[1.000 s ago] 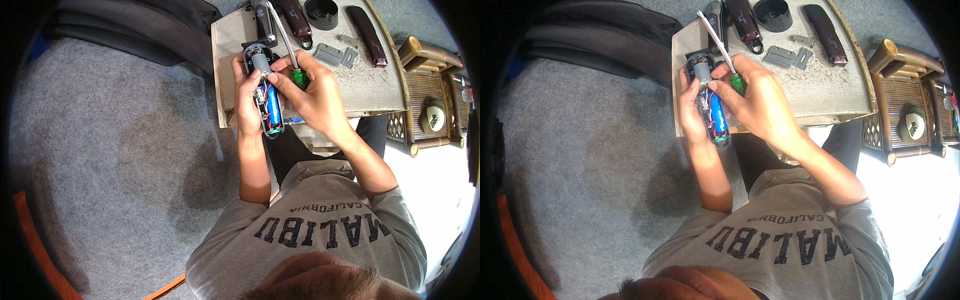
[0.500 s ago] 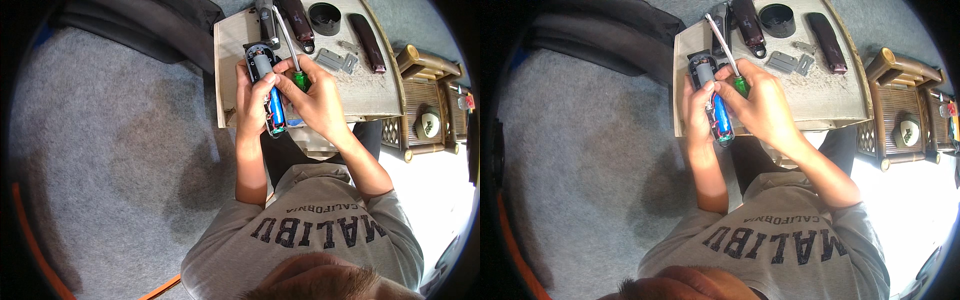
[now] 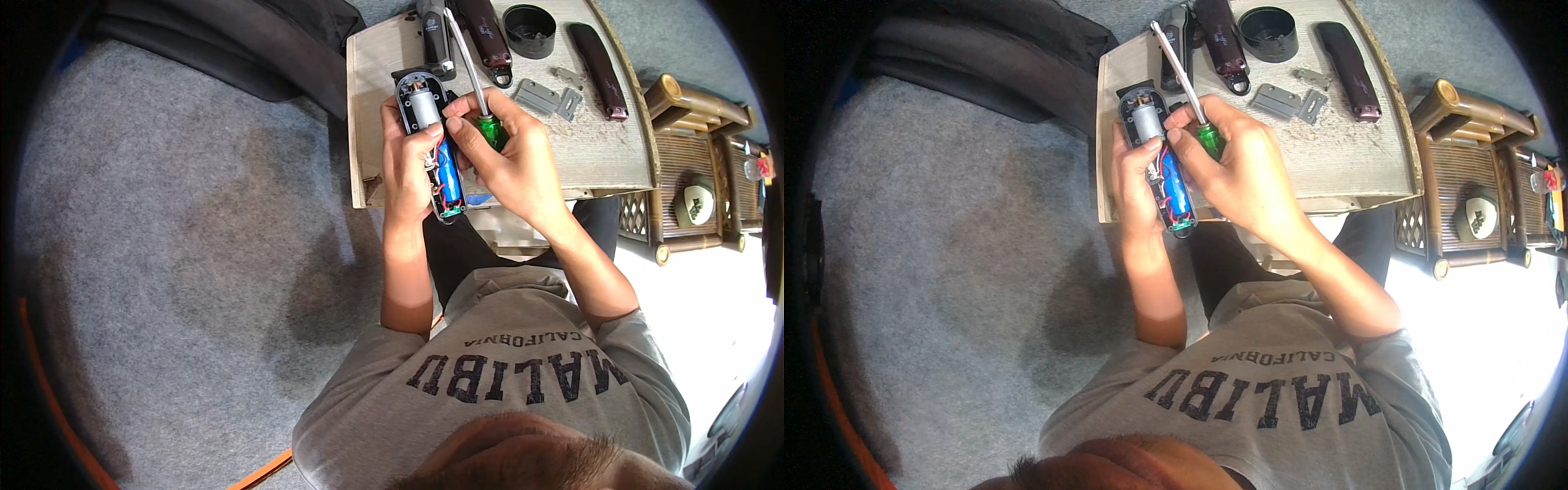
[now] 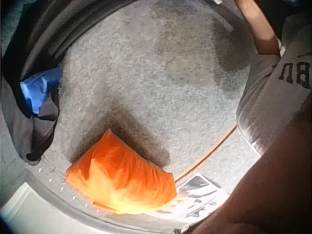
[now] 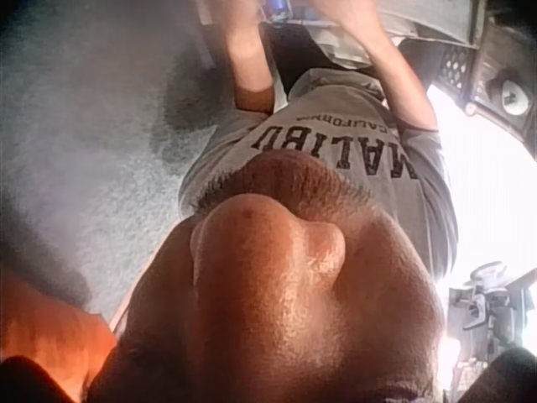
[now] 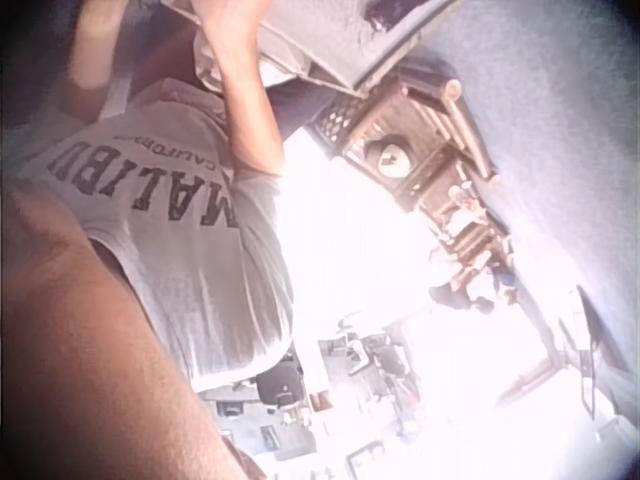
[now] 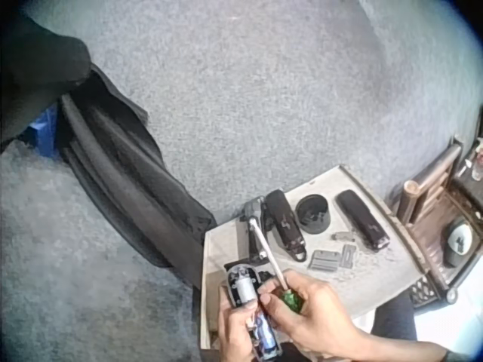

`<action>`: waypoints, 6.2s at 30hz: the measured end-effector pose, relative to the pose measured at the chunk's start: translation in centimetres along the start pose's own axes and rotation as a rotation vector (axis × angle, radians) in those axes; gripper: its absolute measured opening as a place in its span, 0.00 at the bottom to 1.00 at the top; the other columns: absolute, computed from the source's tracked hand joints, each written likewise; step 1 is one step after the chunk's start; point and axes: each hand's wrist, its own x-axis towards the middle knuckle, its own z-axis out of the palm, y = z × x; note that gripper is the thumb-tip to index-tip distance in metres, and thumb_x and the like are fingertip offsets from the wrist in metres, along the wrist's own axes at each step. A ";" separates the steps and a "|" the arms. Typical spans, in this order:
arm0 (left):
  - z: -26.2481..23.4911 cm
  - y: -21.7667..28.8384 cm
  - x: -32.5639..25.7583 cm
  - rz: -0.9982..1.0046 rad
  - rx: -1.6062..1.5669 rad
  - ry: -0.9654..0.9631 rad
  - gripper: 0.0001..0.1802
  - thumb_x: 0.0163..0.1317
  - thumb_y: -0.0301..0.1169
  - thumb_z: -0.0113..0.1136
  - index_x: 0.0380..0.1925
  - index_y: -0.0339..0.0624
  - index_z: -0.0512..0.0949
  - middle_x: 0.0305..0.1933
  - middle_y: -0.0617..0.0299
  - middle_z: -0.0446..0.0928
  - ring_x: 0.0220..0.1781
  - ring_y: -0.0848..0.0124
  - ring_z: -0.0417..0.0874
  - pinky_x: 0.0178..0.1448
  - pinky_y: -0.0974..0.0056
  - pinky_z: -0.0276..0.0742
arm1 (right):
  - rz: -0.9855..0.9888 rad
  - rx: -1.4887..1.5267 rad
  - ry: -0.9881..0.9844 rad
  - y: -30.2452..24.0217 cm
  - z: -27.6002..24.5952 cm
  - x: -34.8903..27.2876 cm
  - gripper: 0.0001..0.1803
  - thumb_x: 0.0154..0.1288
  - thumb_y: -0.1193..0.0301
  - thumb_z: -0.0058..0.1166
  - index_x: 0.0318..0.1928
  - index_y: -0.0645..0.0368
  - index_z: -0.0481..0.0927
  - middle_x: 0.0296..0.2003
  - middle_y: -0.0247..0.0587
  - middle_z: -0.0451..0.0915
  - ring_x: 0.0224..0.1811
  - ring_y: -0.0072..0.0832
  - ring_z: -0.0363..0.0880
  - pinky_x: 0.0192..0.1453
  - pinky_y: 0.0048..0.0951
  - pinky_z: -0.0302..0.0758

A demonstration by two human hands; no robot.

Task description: The person disassembles hair clippers by using a screwdriver to remove screws from the casing and then prying the housing open to reveal the motor and battery.

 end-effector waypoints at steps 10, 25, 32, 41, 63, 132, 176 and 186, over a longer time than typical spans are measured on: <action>-0.1 0.4 -0.4 0.001 -0.046 -0.073 0.25 0.66 0.32 0.58 0.60 0.40 0.62 0.39 0.55 0.76 0.22 0.72 0.79 0.24 0.67 0.79 | -0.022 0.050 0.020 0.1 0.0 0.0 0.08 0.74 0.75 0.59 0.49 0.65 0.83 0.23 0.39 0.84 0.25 0.21 0.85 0.32 0.28 0.79; 0.2 0.5 -0.6 0.011 -0.041 -0.036 0.25 0.66 0.36 0.55 0.61 0.39 0.67 0.44 0.54 0.79 0.33 0.71 0.85 0.31 0.68 0.83 | -0.019 0.042 0.005 0.0 -0.1 0.0 0.09 0.74 0.75 0.58 0.51 0.66 0.82 0.22 0.39 0.83 0.24 0.21 0.85 0.32 0.28 0.79; 0.2 0.2 -0.5 0.068 0.001 -0.069 0.24 0.69 0.32 0.57 0.62 0.40 0.64 0.45 0.54 0.77 0.35 0.71 0.82 0.36 0.66 0.82 | 0.029 0.048 -0.011 -0.3 -0.2 -0.1 0.09 0.74 0.75 0.58 0.50 0.64 0.83 0.24 0.40 0.84 0.25 0.21 0.85 0.33 0.28 0.80; 0.2 0.0 0.1 0.090 -0.030 0.024 0.27 0.69 0.30 0.61 0.64 0.43 0.61 0.41 0.58 0.76 0.27 0.74 0.78 0.26 0.69 0.78 | -0.049 0.020 0.001 1.0 0.1 0.1 0.09 0.73 0.73 0.60 0.50 0.62 0.83 0.27 0.43 0.87 0.28 0.26 0.88 0.36 0.30 0.81; -0.8 -0.7 0.2 0.018 -0.169 0.022 0.25 0.77 0.42 0.57 0.62 0.44 0.60 0.38 0.55 0.80 0.21 0.73 0.79 0.22 0.67 0.77 | 0.032 0.040 0.030 0.4 0.2 -0.2 0.10 0.78 0.73 0.58 0.53 0.64 0.80 0.24 0.29 0.79 0.23 0.13 0.75 0.26 0.22 0.69; -0.4 -0.2 0.0 0.063 -0.062 -0.075 0.21 0.77 0.38 0.54 0.63 0.43 0.64 0.40 0.51 0.80 0.24 0.73 0.80 0.26 0.68 0.80 | 0.088 -0.317 0.213 -1.3 -10.8 -1.0 0.21 0.78 0.66 0.58 0.65 0.63 0.80 0.27 0.29 0.78 0.15 0.12 0.67 0.18 0.21 0.63; -0.2 0.6 -0.1 -0.034 -0.231 -0.097 0.19 0.73 0.28 0.59 0.58 0.43 0.63 0.43 0.48 0.77 0.24 0.73 0.78 0.23 0.65 0.79 | 0.135 -0.093 -0.132 -2.1 -8.2 -1.4 0.20 0.82 0.65 0.55 0.65 0.64 0.74 0.29 0.31 0.77 0.15 0.12 0.65 0.18 0.20 0.61; 0.0 0.6 -0.2 -0.027 -0.232 -0.109 0.19 0.73 0.29 0.59 0.57 0.44 0.63 0.43 0.49 0.77 0.24 0.72 0.78 0.23 0.65 0.79 | 0.153 -0.074 -0.135 -2.1 -8.3 -1.6 0.18 0.82 0.66 0.56 0.64 0.63 0.76 0.30 0.31 0.78 0.16 0.12 0.66 0.19 0.20 0.61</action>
